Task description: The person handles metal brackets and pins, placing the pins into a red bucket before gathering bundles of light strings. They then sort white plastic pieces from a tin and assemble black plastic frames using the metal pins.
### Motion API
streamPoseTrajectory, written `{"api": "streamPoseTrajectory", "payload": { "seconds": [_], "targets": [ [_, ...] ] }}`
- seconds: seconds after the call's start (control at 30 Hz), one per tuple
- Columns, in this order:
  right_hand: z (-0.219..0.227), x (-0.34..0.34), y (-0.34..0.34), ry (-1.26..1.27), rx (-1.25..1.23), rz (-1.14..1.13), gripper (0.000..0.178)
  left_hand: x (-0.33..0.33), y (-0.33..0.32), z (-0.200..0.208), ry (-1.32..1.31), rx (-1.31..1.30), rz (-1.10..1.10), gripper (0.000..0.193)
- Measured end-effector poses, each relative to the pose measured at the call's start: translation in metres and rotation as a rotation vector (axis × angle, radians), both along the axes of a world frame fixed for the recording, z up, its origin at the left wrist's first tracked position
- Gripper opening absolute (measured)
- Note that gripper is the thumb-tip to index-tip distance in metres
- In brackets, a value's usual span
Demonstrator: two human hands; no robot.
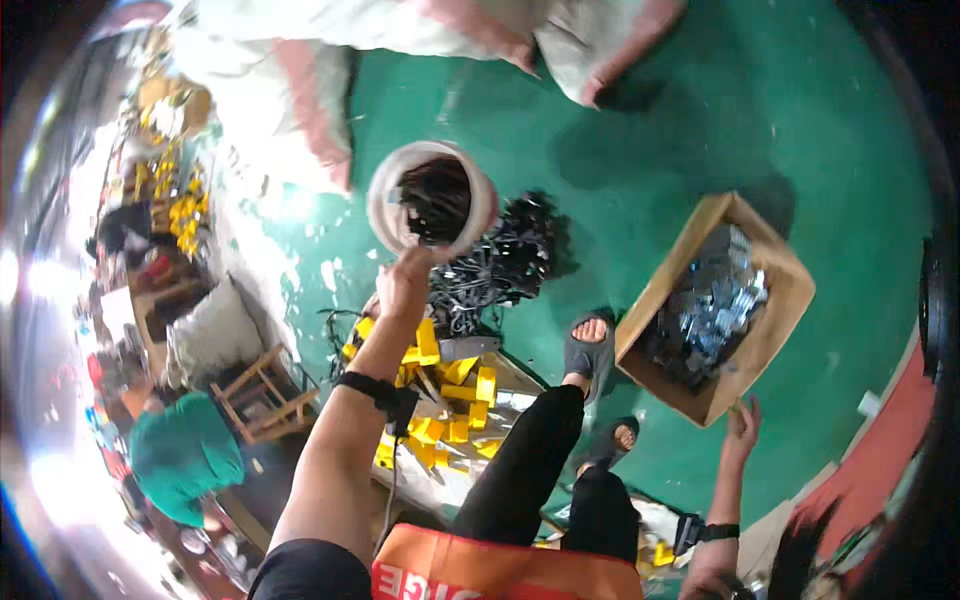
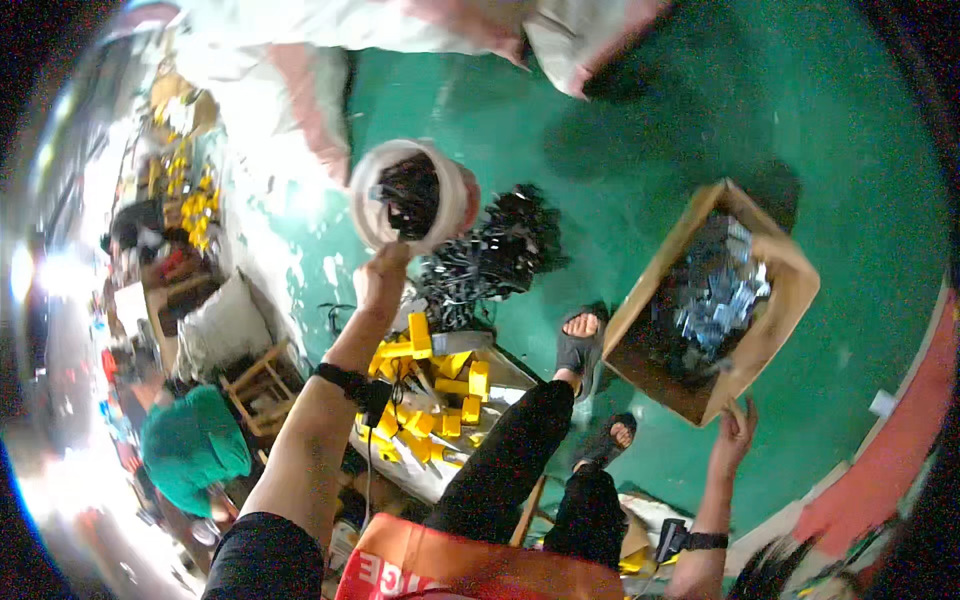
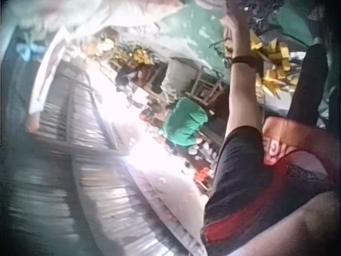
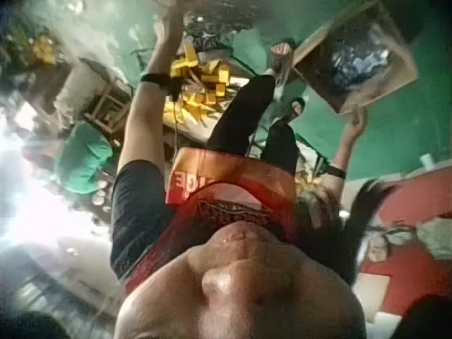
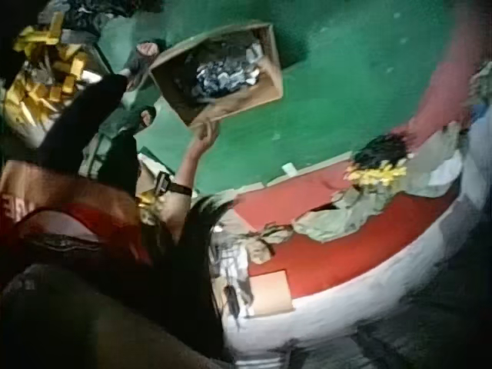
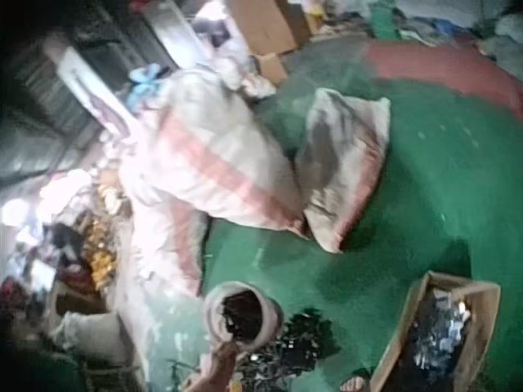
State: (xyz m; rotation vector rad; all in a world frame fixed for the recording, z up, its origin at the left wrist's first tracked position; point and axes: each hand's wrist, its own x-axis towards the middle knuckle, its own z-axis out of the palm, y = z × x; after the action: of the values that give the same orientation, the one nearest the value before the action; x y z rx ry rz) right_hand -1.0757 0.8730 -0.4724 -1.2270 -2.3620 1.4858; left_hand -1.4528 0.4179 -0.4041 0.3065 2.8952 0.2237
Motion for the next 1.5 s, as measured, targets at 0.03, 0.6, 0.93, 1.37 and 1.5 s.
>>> {"api": "streamPoseTrajectory", "payload": {
  "seconds": [0.03,0.6,0.93,1.37,1.5],
  "targets": [
    [-0.009,0.019,0.011,-0.067,-0.217,-0.086,0.023,0.007,0.0,0.031,-0.033,-0.011,-0.03,0.016],
    [0.448,-0.077,-0.321,-0.23,-0.923,1.19,0.072,0.475,-0.024,0.459,0.091,0.516,0.054,0.013],
    [0.511,0.043,-0.445,-0.503,-1.217,1.83,0.069,0.693,-0.078,0.576,0.353,0.562,0.445,0.022],
    [0.643,0.322,-0.779,-0.812,-1.316,2.171,0.067,0.895,-0.231,0.637,1.044,0.818,1.844,0.061],
    [0.645,0.409,-0.882,-1.005,-1.325,2.237,0.066,0.96,-0.303,0.582,1.52,0.756,1.772,0.072]
  ]
}}
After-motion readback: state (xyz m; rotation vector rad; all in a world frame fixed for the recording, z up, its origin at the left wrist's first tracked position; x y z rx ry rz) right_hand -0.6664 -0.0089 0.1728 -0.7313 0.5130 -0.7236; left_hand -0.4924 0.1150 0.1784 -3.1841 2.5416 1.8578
